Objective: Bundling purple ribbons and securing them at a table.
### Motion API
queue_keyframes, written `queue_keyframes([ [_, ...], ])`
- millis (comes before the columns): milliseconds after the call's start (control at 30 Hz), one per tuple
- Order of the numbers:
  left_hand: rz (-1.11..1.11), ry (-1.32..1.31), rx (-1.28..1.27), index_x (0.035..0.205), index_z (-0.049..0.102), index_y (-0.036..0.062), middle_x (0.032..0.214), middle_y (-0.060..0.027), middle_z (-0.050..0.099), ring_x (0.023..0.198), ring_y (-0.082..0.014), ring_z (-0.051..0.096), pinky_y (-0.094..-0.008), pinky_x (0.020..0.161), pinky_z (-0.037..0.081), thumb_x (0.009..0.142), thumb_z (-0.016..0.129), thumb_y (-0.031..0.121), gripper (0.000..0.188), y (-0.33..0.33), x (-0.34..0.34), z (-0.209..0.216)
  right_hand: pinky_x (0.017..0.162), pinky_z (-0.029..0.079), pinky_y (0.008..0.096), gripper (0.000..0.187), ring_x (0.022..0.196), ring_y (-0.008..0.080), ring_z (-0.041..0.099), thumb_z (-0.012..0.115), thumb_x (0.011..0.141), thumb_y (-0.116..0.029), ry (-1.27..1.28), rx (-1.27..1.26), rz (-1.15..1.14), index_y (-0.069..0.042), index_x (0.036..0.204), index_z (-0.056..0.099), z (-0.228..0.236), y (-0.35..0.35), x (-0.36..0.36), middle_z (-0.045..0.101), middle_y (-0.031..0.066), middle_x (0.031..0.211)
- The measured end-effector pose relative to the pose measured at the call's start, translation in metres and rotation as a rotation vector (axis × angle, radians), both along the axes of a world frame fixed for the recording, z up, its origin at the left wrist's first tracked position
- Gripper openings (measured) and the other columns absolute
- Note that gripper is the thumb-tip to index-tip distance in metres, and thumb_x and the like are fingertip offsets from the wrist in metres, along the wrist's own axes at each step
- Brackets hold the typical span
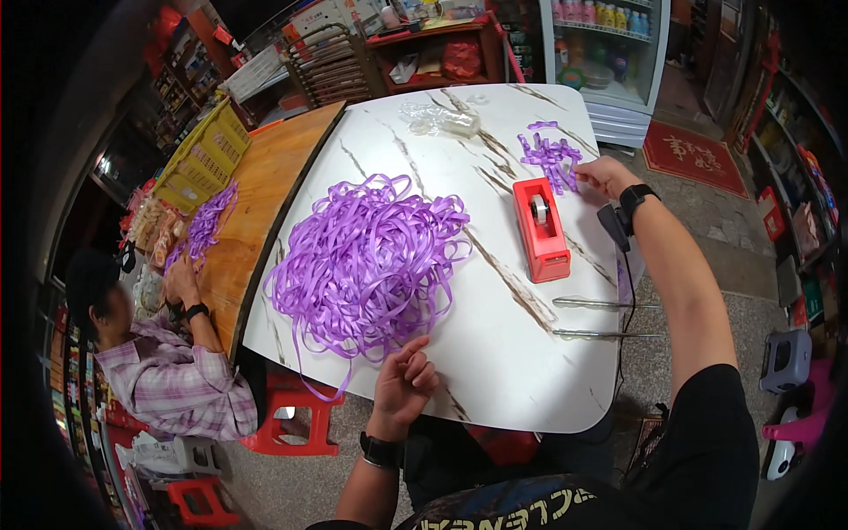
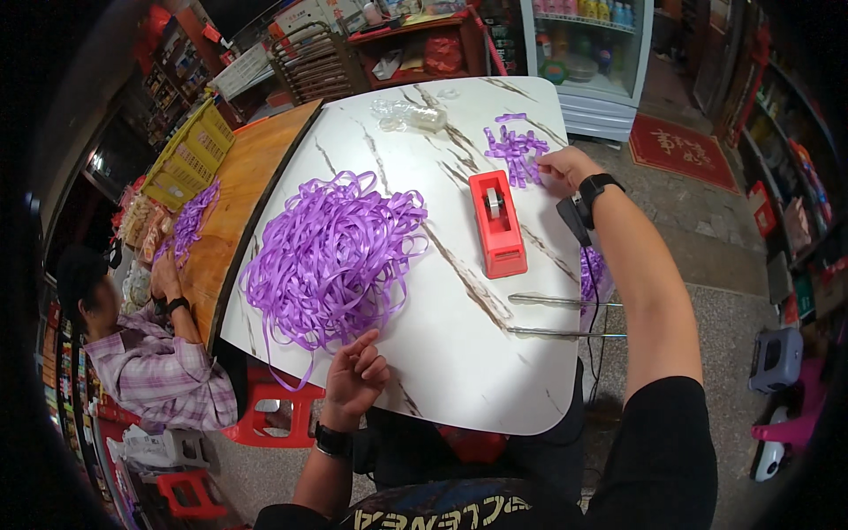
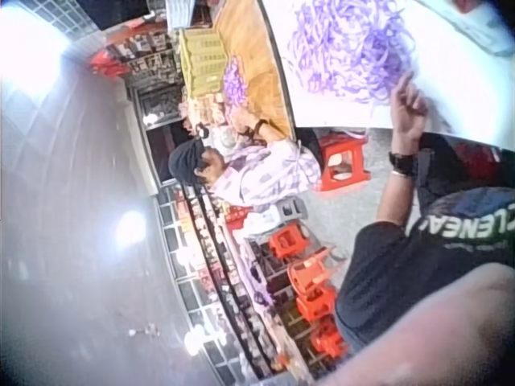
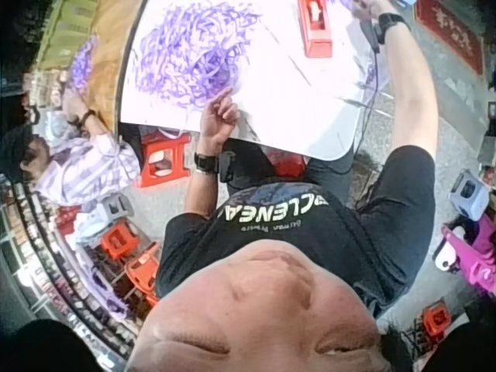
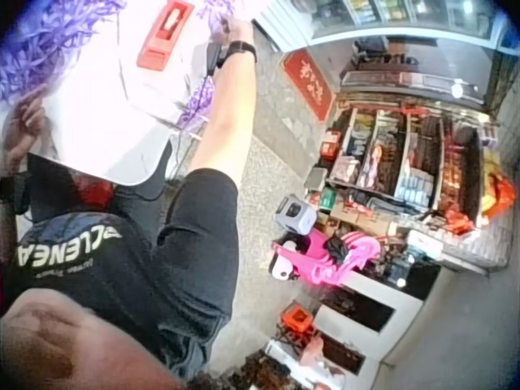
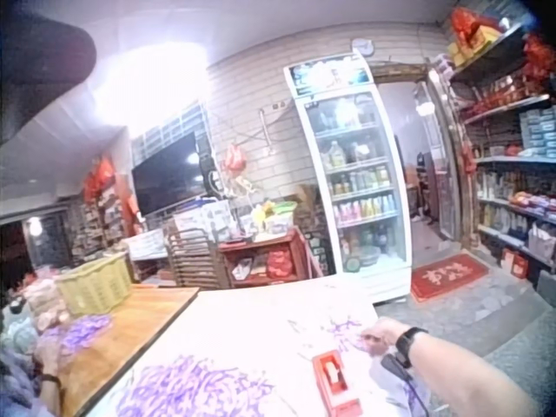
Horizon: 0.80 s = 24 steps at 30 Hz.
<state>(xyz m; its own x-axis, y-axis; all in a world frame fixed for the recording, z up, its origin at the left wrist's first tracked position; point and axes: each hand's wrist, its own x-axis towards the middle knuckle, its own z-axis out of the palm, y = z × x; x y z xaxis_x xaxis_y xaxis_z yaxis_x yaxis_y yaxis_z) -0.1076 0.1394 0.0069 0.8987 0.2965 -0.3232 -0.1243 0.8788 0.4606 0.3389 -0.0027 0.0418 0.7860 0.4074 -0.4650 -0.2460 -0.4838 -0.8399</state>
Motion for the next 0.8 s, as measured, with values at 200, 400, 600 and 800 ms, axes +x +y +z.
queue_keyframes([
  [200, 0.001, 0.006, -0.007, 0.11, 0.047, 0.0016, 0.055, 0.0031, 0.027, 0.051, -0.0087, 0.03, -0.0226, 0.051, 0.026, 0.085, 0.037, 0.019, 0.033, -0.002, 0.0, 0.0, 0.039, 0.035, 0.0245, 0.021, 0.045, 0.0112, 0.049, 0.066, 0.07, -0.02, -0.227, 0.097, 0.032, 0.0, 0.066, 0.062, -0.037, 0.001, 0.014, 0.058, 0.0046, 0.056],
  [400, 0.003, 0.006, 0.01, 0.111, 0.047, 0.0019, 0.055, 0.0033, 0.027, 0.051, -0.0088, 0.03, -0.0225, 0.051, 0.026, 0.085, 0.036, 0.02, 0.033, -0.001, 0.0, 0.0, 0.042, 0.04, 0.0243, 0.024, 0.046, 0.012, 0.053, 0.066, 0.068, -0.019, -0.362, -0.036, 0.125, 0.004, 0.064, 0.061, -0.034, -0.002, 0.017, 0.058, 0.007, 0.056],
  [600, 0.032, -0.006, -0.001, 0.109, 0.047, 0.0022, 0.056, 0.0035, 0.026, 0.051, -0.0082, 0.03, -0.0217, 0.05, 0.027, 0.086, 0.036, 0.022, 0.032, 0.002, 0.0, -0.003, 0.048, 0.042, 0.0268, 0.03, 0.052, 0.0133, 0.054, 0.059, 0.072, -0.03, -0.617, -0.343, 0.316, 0.0, 0.071, 0.063, 0.001, -0.015, 0.01, 0.06, 0.0058, 0.062],
  [800, 0.014, -0.038, -0.022, 0.11, 0.047, 0.0006, 0.055, 0.0038, 0.027, 0.051, -0.0074, 0.031, -0.02, 0.048, 0.028, 0.085, 0.036, 0.018, 0.032, 0.006, -0.001, -0.006, 0.058, 0.041, 0.0224, 0.021, 0.063, 0.0074, 0.051, 0.056, 0.078, -0.026, -0.543, -0.065, 0.554, -0.006, 0.082, 0.059, 0.094, 0.015, -0.092, 0.059, 0.0007, 0.074],
])
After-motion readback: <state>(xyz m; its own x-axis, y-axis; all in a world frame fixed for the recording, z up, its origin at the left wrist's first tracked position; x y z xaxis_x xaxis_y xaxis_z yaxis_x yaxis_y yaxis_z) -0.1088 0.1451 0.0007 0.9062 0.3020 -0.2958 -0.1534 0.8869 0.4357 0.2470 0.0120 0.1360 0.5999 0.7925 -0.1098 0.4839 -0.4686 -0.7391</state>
